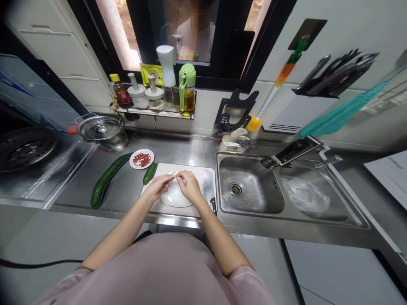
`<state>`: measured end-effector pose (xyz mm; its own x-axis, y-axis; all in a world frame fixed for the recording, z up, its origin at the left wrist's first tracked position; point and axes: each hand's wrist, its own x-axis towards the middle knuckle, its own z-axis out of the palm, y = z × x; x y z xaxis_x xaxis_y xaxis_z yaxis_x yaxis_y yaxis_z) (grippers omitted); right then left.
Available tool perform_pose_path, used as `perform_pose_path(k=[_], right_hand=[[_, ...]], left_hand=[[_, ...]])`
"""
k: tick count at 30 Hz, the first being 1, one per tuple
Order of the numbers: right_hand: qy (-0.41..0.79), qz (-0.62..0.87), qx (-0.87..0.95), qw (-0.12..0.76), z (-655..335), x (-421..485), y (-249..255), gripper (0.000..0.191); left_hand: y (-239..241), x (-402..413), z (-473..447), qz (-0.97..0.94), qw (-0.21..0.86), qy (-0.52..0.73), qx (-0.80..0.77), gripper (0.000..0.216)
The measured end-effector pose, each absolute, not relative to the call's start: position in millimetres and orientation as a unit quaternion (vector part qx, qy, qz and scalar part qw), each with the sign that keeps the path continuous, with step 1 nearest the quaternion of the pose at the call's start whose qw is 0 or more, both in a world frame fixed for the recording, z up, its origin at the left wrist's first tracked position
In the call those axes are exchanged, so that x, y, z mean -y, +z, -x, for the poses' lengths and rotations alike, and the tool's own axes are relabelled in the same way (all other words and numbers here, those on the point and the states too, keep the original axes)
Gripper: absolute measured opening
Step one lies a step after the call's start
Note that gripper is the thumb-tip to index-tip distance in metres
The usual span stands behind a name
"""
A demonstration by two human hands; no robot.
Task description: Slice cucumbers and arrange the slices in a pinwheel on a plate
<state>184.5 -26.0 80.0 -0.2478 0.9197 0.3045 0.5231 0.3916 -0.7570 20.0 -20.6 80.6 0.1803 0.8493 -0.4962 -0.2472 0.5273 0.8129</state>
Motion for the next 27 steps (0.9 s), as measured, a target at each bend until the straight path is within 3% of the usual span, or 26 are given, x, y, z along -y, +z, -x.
perform_pose_path(k=[17,27], right_hand=[[0.456,0.532,0.603,0.38,-182,11,32,0.019],[0.427,0.612,0.599,0.29,-185,-12,3,0.014]], left_hand=[[41,10,-26,-0.382,0.616,0.41,-0.555,0.043],[5,-11,-33,-0.382,0.602,0.395,-0.579,0.03]])
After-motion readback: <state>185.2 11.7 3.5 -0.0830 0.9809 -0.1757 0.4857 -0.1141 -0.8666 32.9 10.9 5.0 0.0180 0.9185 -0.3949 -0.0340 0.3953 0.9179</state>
